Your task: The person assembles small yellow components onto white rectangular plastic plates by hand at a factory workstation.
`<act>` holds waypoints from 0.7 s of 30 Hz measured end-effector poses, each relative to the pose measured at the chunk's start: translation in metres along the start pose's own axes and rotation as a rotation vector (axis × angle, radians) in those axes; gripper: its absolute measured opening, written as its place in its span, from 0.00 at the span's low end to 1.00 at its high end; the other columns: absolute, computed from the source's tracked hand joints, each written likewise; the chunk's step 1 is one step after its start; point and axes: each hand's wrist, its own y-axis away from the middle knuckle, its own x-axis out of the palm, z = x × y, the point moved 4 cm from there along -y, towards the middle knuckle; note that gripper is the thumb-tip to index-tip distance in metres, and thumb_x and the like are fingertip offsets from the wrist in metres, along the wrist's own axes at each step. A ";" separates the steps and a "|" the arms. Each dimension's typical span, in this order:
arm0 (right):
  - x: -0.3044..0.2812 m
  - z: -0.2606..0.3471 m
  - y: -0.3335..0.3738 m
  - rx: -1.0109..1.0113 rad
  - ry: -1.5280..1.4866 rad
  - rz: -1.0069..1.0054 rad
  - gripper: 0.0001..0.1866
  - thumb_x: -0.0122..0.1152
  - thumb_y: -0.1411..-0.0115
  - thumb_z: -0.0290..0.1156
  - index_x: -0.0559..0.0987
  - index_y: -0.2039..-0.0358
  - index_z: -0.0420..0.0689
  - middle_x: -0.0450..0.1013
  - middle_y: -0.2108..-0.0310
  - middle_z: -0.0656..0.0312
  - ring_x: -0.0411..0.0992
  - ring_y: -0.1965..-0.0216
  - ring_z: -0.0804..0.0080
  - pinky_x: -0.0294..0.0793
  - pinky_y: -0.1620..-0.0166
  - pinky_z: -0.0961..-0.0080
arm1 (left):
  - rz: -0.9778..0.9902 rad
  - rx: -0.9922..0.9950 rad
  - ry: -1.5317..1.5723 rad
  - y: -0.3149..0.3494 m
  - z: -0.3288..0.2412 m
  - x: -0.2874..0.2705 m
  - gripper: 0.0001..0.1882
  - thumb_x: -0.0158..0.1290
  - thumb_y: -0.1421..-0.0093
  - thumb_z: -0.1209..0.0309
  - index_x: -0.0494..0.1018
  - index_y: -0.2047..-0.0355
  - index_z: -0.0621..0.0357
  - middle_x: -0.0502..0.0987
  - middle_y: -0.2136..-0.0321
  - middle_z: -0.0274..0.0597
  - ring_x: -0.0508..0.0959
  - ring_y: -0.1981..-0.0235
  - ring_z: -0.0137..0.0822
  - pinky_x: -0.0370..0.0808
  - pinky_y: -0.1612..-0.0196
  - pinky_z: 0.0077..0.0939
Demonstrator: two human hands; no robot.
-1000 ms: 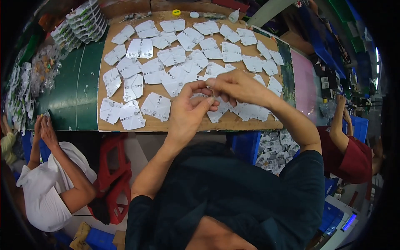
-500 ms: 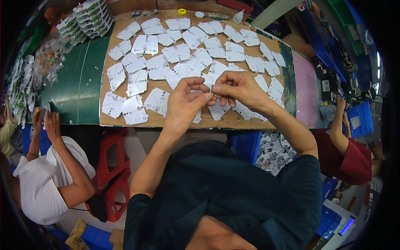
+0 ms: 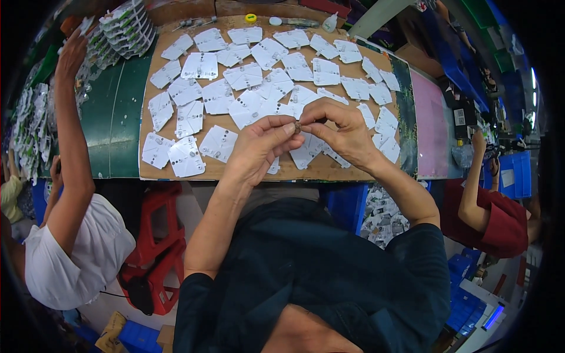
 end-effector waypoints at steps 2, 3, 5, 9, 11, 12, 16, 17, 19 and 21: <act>-0.001 -0.004 0.003 0.045 -0.046 0.000 0.07 0.64 0.44 0.21 0.80 0.64 0.37 0.76 0.65 0.61 0.74 0.61 0.75 0.73 0.57 0.78 | 0.010 0.001 -0.010 0.000 0.002 -0.001 0.15 0.54 0.37 0.74 0.70 0.51 0.68 0.79 0.64 0.47 0.81 0.65 0.33 0.81 0.61 0.20; -0.002 -0.007 0.005 0.091 -0.089 -0.001 0.07 0.64 0.44 0.22 0.80 0.64 0.37 0.76 0.65 0.61 0.74 0.60 0.75 0.73 0.56 0.78 | 0.023 0.001 -0.019 0.000 0.003 0.000 0.15 0.54 0.36 0.73 0.70 0.51 0.67 0.79 0.65 0.45 0.81 0.67 0.31 0.80 0.64 0.18; 0.001 -0.015 0.010 0.193 -0.226 -0.008 0.07 0.64 0.44 0.21 0.80 0.63 0.37 0.76 0.64 0.61 0.74 0.60 0.75 0.73 0.55 0.79 | 0.048 0.020 -0.023 0.001 0.003 0.004 0.14 0.52 0.35 0.72 0.71 0.51 0.66 0.78 0.67 0.43 0.80 0.69 0.29 0.79 0.67 0.17; 0.002 -0.021 0.016 0.466 -0.486 -0.017 0.07 0.64 0.43 0.20 0.79 0.63 0.36 0.76 0.63 0.61 0.73 0.59 0.76 0.73 0.54 0.79 | 0.137 0.037 -0.030 0.001 0.004 0.008 0.14 0.51 0.33 0.68 0.71 0.52 0.65 0.76 0.71 0.39 0.77 0.74 0.27 0.76 0.74 0.16; 0.003 -0.023 0.018 0.299 -0.348 -0.049 0.07 0.64 0.44 0.20 0.79 0.63 0.37 0.76 0.63 0.61 0.73 0.60 0.75 0.73 0.55 0.79 | 0.126 0.028 -0.032 0.002 0.004 0.011 0.14 0.50 0.33 0.67 0.70 0.52 0.65 0.75 0.72 0.38 0.76 0.75 0.26 0.74 0.76 0.15; 0.002 -0.019 0.019 0.133 -0.211 -0.076 0.07 0.64 0.44 0.20 0.79 0.63 0.37 0.76 0.63 0.60 0.73 0.60 0.75 0.73 0.57 0.78 | 0.112 0.020 -0.031 0.002 0.004 0.011 0.14 0.49 0.32 0.67 0.70 0.53 0.65 0.74 0.73 0.37 0.74 0.76 0.26 0.72 0.78 0.14; 0.001 -0.002 0.018 -0.111 0.025 -0.067 0.07 0.64 0.45 0.19 0.79 0.64 0.38 0.76 0.63 0.59 0.74 0.61 0.73 0.73 0.58 0.77 | 0.137 0.027 0.015 0.003 0.005 0.011 0.14 0.49 0.33 0.67 0.70 0.53 0.65 0.73 0.74 0.36 0.73 0.78 0.25 0.69 0.80 0.14; 0.002 -0.004 0.018 -0.078 -0.027 -0.076 0.07 0.64 0.45 0.19 0.78 0.65 0.38 0.76 0.63 0.58 0.74 0.62 0.71 0.74 0.59 0.77 | 0.174 0.004 0.070 0.002 0.007 0.009 0.14 0.49 0.33 0.66 0.70 0.53 0.65 0.73 0.75 0.36 0.72 0.79 0.25 0.68 0.81 0.13; 0.001 -0.006 0.018 -0.046 -0.078 -0.086 0.07 0.63 0.45 0.18 0.78 0.65 0.38 0.76 0.64 0.57 0.75 0.62 0.70 0.74 0.59 0.76 | 0.212 -0.019 0.124 0.001 0.006 0.009 0.14 0.49 0.33 0.66 0.70 0.53 0.65 0.73 0.75 0.36 0.72 0.79 0.25 0.67 0.81 0.13; -0.001 0.000 0.020 -0.146 0.081 -0.112 0.07 0.62 0.46 0.17 0.78 0.65 0.38 0.76 0.63 0.56 0.75 0.63 0.70 0.74 0.60 0.76 | 0.210 -0.082 0.144 0.001 0.008 0.008 0.16 0.49 0.33 0.65 0.70 0.53 0.66 0.73 0.76 0.37 0.72 0.79 0.25 0.66 0.82 0.13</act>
